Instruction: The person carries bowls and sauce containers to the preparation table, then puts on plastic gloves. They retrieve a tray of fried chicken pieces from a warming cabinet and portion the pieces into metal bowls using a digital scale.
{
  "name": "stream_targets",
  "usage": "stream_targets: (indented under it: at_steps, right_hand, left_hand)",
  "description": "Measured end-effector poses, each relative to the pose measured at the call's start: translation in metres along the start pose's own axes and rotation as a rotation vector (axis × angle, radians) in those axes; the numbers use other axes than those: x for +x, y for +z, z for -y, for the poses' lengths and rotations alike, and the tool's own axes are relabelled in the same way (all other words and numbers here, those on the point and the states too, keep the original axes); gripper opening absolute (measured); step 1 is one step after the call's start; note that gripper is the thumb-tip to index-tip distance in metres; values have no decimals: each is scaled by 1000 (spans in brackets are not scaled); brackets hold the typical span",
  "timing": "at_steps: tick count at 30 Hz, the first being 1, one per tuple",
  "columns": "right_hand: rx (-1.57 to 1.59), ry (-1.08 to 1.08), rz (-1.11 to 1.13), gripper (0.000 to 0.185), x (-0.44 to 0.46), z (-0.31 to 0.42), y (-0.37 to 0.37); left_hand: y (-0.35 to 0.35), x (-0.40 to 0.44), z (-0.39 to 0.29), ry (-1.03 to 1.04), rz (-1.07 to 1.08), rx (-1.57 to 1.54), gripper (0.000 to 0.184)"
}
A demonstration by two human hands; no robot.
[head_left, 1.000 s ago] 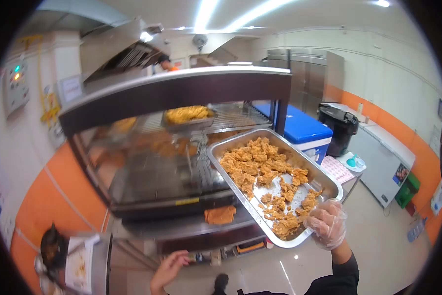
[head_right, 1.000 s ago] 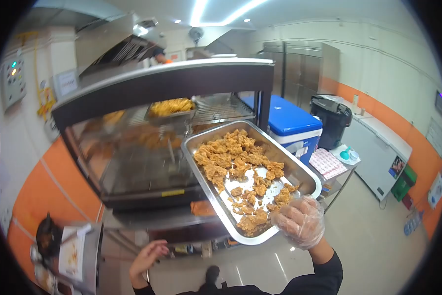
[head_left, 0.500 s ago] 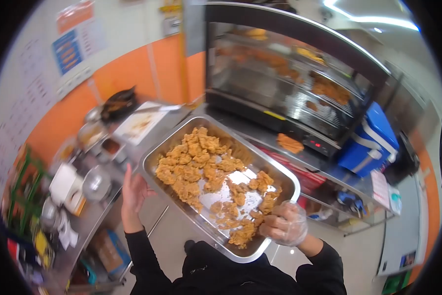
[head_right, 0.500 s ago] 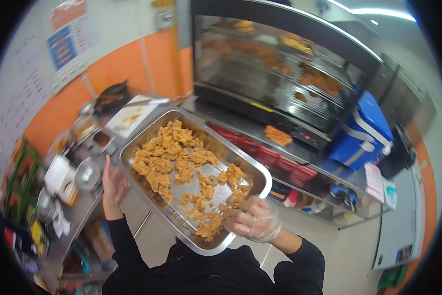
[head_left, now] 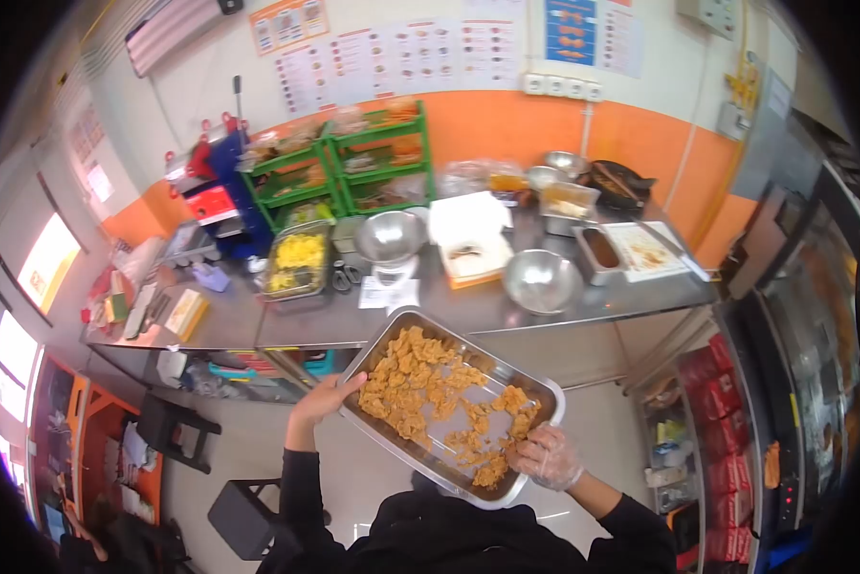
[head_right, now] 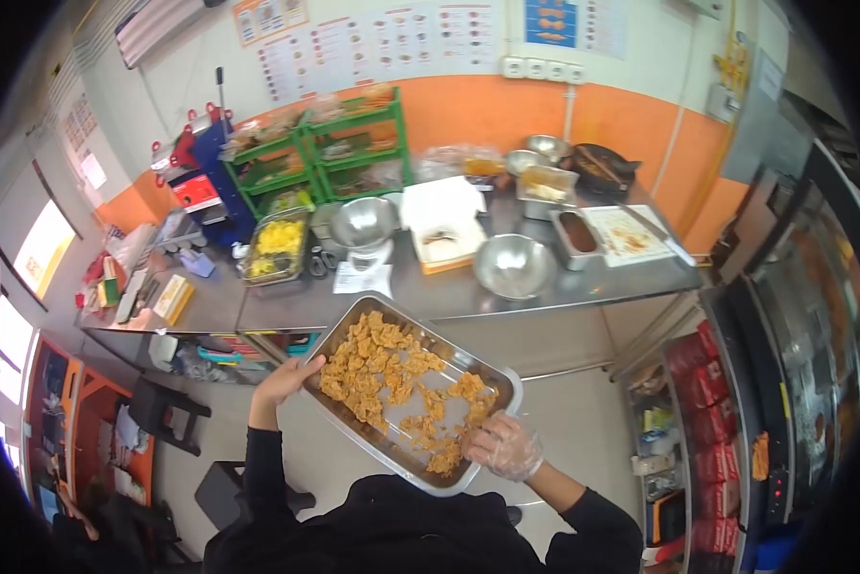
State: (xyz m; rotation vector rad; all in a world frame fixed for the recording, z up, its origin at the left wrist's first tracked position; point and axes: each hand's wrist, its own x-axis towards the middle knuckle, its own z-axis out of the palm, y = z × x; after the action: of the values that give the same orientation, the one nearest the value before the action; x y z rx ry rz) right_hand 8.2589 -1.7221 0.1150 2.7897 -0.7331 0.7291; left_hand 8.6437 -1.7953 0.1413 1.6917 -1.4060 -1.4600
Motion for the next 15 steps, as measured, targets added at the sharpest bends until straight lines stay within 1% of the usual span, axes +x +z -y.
stream_targets:
  at_steps: [3, 4, 6, 7, 8, 9, 11, 13, 14, 15]
  right_hand:
    - [68, -73, -87, 10, 66, -12, 82]
    - [77, -89, -73, 10, 85, -16, 104]
    - [94, -118, -43, 9, 122, -23, 141]
    - [58, -123, -30, 9, 133, -34, 155]
    - [51, -129, -30, 9, 152, -37, 169]
    - [52, -136, -32, 9, 171, -39, 184]
    - [92, -142, 76, 8, 205, -45, 214]
    - [99, -165, 148, 8, 234, -54, 248]
    - [41, -175, 184, 8, 239, -73, 261]
    - [27, -187, 200, 9, 251, -77, 276]
  left_hand:
    - [-64, 10, 87, -94, -211, 6, 52]
    - [-76, 6, 102, -109, -289, 11, 50]
    - [-95, 4, 135, -111, -402, -84, 48]
    - [-94, 20, 153, -89, -441, -146, 48]
    - [-98, 25, 165, -32, -536, -231, 46]
    - [-110, 26, 179, -66, -571, -237, 46]
    - [-132, 31, 207, -136, -642, -260, 46]
    - [-149, 39, 230, -101, -651, -338, 47]
    - [-143, 66, 238, -52, -626, -406, 48]
    - [-151, 71, 244, -48, -640, -417, 48]
